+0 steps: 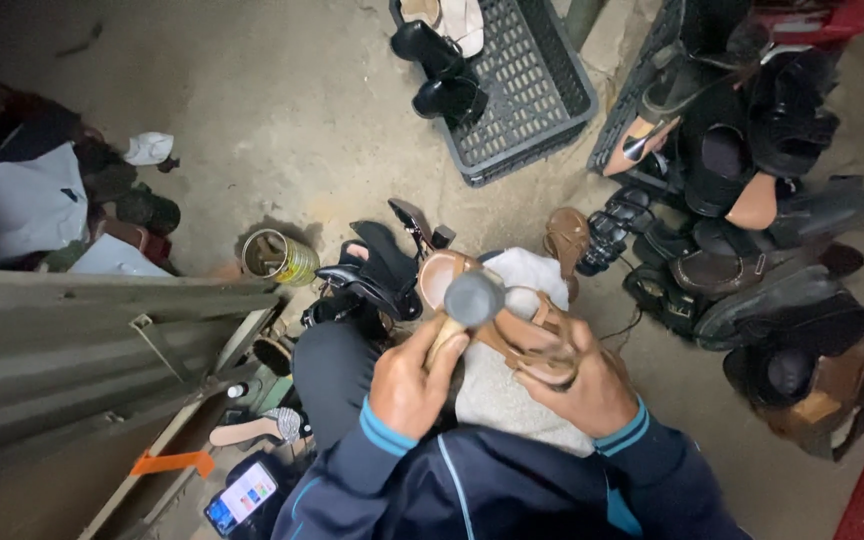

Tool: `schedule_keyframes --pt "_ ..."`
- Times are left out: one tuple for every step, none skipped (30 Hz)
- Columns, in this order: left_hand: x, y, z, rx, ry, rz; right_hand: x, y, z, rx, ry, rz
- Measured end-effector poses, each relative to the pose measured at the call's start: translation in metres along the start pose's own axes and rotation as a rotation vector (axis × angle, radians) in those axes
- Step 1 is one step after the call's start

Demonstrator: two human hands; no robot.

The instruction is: The person sits on the floor and cleans a pair of brown sandals using a brush and a cloth. They alternate between brushing the sandals and wiping them with the cloth, handling the footwear one at a time.

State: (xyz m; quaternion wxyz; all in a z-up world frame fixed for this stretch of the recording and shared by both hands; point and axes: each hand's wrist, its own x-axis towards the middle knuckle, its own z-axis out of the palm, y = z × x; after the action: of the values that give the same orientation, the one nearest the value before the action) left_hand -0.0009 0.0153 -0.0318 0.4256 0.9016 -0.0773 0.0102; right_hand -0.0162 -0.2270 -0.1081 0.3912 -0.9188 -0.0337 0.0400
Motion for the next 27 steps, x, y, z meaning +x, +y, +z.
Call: schedule_keyframes --pt "-0.005 0.005 -0.006 -0.061 0.005 -0.063 -0.008 0.005 0.005 -0.005 0.001 0.014" --pt "-0.005 0.013 -0.010 -0.066 -0.007 -0.068 -0.008 0.001 0.004 -0.006 -0.002 0.028" --pt "-0.004 0.023 -0.014 -0.157 0.023 -0.050 -0.004 -0.002 0.002 0.015 -0.003 0.012" --pt "-0.004 0.034 -0.019 -0.247 0.054 -0.032 -0.001 -0.006 -0.001 0.037 -0.003 -0.003" --pt "-0.005 0.020 -0.008 -0.248 0.063 -0.028 0.003 -0.009 0.000 0.034 -0.001 -0.012" --pt "-0.008 0.006 0.002 -0.096 -0.014 -0.016 0.005 -0.013 0.001 -0.029 0.114 -0.218" --pt "-0.010 -0.009 0.012 0.053 -0.090 -0.006 0.007 -0.017 0.002 -0.094 0.228 -0.424" --pt "-0.010 -0.003 0.006 0.051 -0.081 -0.002 0.004 -0.010 0.003 -0.099 0.230 -0.433" --pt "-0.008 0.003 -0.001 -0.034 -0.055 -0.020 0.002 -0.002 0.005 -0.046 0.090 -0.175" --pt "-0.007 0.008 -0.006 -0.120 -0.030 -0.036 0.001 0.008 0.007 0.007 -0.051 0.082" --pt "-0.011 0.015 -0.008 -0.128 -0.050 -0.052 -0.003 0.008 0.009 0.005 -0.063 0.105" --pt "-0.016 0.022 -0.010 -0.225 -0.021 -0.055 -0.008 0.008 0.010 0.010 -0.014 -0.009" --pt "-0.011 0.029 -0.014 -0.316 0.035 -0.038 0.004 0.007 0.010 0.011 0.047 -0.155" --pt "-0.010 0.018 -0.006 -0.319 0.044 -0.035 0.005 0.002 0.005 0.006 0.046 -0.164" --pt "-0.011 0.008 0.002 -0.183 0.002 0.037 0.006 -0.003 0.001 0.079 0.015 -0.129" --pt "-0.012 -0.003 0.009 -0.046 -0.041 0.108 0.006 -0.009 -0.003 0.151 -0.018 -0.095" --pt "-0.013 0.002 0.002 -0.046 -0.026 0.107 0.008 -0.010 -0.006 0.147 -0.023 -0.108" --pt "-0.013 0.006 -0.003 -0.083 -0.041 0.029 0.011 -0.010 -0.008 0.187 -0.117 -0.114" --pt "-0.015 0.009 -0.010 -0.122 -0.073 -0.050 0.010 -0.010 -0.008 0.232 -0.210 -0.103" --pt "-0.012 0.013 -0.012 -0.123 -0.075 -0.052 0.011 -0.006 -0.004 0.232 -0.212 -0.100" --pt "-0.014 0.017 -0.014 -0.252 -0.017 -0.074 0.008 -0.001 0.000 0.216 -0.119 -0.082" --pt "-0.017 0.022 -0.017 -0.380 0.043 -0.096 0.003 0.003 0.003 0.199 -0.027 -0.064" --pt "-0.017 0.011 -0.008 -0.377 0.059 -0.093 0.005 -0.001 0.001 0.198 -0.030 -0.080" --pt "-0.018 0.000 -0.001 -0.202 0.005 -0.044 0.006 -0.006 -0.001 0.149 -0.022 -0.064" --pt "-0.020 -0.012 0.007 -0.027 -0.046 0.000 0.006 -0.011 -0.002 0.099 -0.016 -0.050" --pt "-0.019 -0.006 -0.002 -0.025 -0.029 -0.003 0.003 -0.011 -0.001 0.098 -0.022 -0.066" --pt "-0.017 -0.001 -0.009 -0.086 -0.030 -0.047 0.002 -0.009 -0.001 0.065 -0.035 -0.041"
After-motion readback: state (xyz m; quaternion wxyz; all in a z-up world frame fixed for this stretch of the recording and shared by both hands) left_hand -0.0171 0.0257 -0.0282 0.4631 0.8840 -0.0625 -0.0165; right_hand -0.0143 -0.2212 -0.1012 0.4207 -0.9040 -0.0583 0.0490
